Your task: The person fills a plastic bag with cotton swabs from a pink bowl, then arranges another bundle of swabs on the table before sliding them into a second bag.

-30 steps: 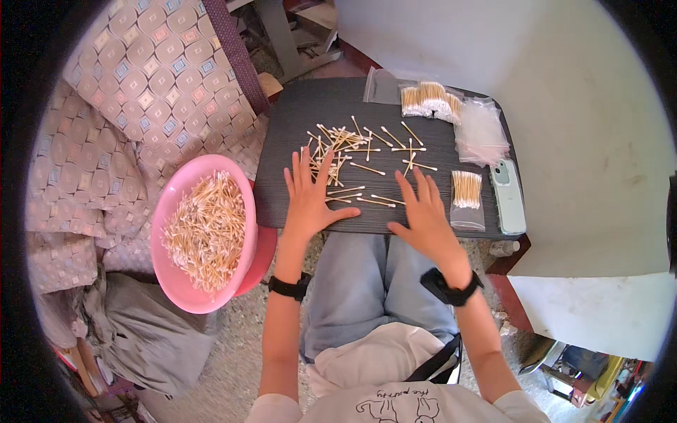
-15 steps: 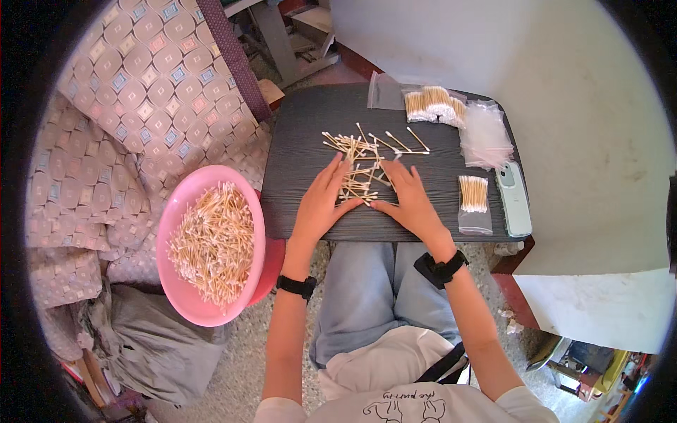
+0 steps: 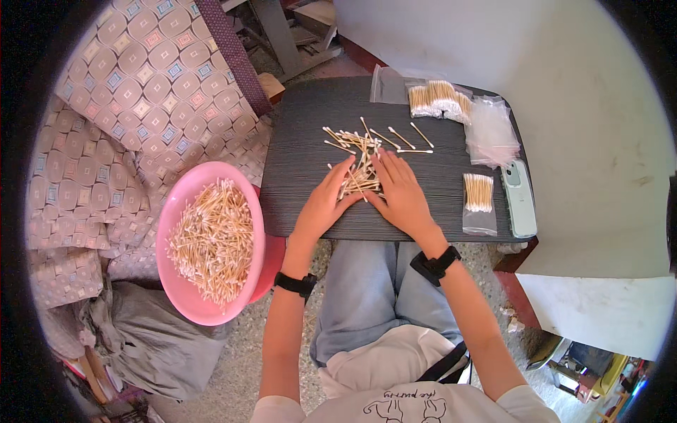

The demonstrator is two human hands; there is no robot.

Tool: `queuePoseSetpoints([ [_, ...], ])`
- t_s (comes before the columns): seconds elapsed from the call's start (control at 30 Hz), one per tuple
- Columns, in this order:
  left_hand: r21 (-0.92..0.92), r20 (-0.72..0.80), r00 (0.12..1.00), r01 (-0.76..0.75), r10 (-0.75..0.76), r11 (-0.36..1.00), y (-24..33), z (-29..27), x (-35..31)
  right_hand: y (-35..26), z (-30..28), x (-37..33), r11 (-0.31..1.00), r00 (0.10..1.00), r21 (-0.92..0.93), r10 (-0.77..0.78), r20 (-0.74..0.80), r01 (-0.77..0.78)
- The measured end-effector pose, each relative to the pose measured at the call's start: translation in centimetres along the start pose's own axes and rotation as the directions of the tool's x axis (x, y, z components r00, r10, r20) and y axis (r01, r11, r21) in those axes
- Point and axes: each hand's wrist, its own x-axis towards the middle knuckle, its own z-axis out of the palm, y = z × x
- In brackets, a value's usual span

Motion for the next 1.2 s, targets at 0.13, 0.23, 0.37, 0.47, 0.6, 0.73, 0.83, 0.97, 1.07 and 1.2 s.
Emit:
queuePoseSetpoints([
  [0.13, -0.022, 0.000, 0.997, -0.074, 0.074, 0.997, -0.4, -0.1, -0.1, -0.4, -0.6, 0.1, 0.991, 1.000, 0.133, 0.026, -0.011, -0.024],
  [0.23, -0.063, 0.003, 0.996, -0.088, 0.088, 0.994, 0.8, 0.2, 0.0, -0.1, -0.7, 0.0, 0.999, 1.000, 0.050, -0.006, 0.013, 0.005],
  [0.37, 0.055, -0.300, 0.952, -0.052, 0.067, 0.997, 1.6, 0.7, 0.3, 0.0, -0.6, -0.1, 0.997, 0.997, 0.017, -0.075, 0.003, 0.075],
  [0.47, 0.358, -0.308, 0.944, 0.003, 0.115, 0.934, 0.9, 0.2, -0.1, -0.3, -0.8, -0.2, 0.997, 0.998, 0.077, 0.021, -0.054, -0.017],
  [0.6, 0.423, -0.132, 0.974, -0.111, 0.182, 0.899, -0.2, 0.4, 0.1, -0.6, -0.6, 0.0, 0.999, 0.991, -0.018, -0.032, -0.128, 0.030],
  [0.73, 0.352, -0.142, 0.976, -0.103, 0.162, 0.930, 0.0, 0.6, 0.0, -0.6, -0.4, 0.3, 0.982, 0.985, -0.132, -0.148, -0.088, 0.136],
  [0.83, 0.319, -0.127, 0.975, -0.133, 0.181, 0.938, -0.2, 0.5, 0.0, -0.5, -0.2, 0.8, 0.976, 0.981, -0.140, -0.179, -0.078, 0.167],
  [0.97, 0.237, -0.108, 0.974, -0.167, 0.197, 0.957, 0.4, 0.4, 0.1, -0.3, -0.3, 1.3, 0.944, 0.973, -0.240, -0.232, 0.002, 0.226],
  [1.07, 0.243, -0.113, 0.977, -0.152, 0.183, 0.958, 0.6, 0.3, 0.1, -0.6, -0.2, 1.6, 0.909, 0.963, -0.330, -0.269, 0.001, 0.255],
  [1.2, 0.257, -0.133, 0.988, -0.046, 0.083, 0.965, 0.7, 0.3, 0.1, -0.6, -0.7, 2.0, 0.865, 0.974, -0.463, -0.224, -0.009, 0.195],
])
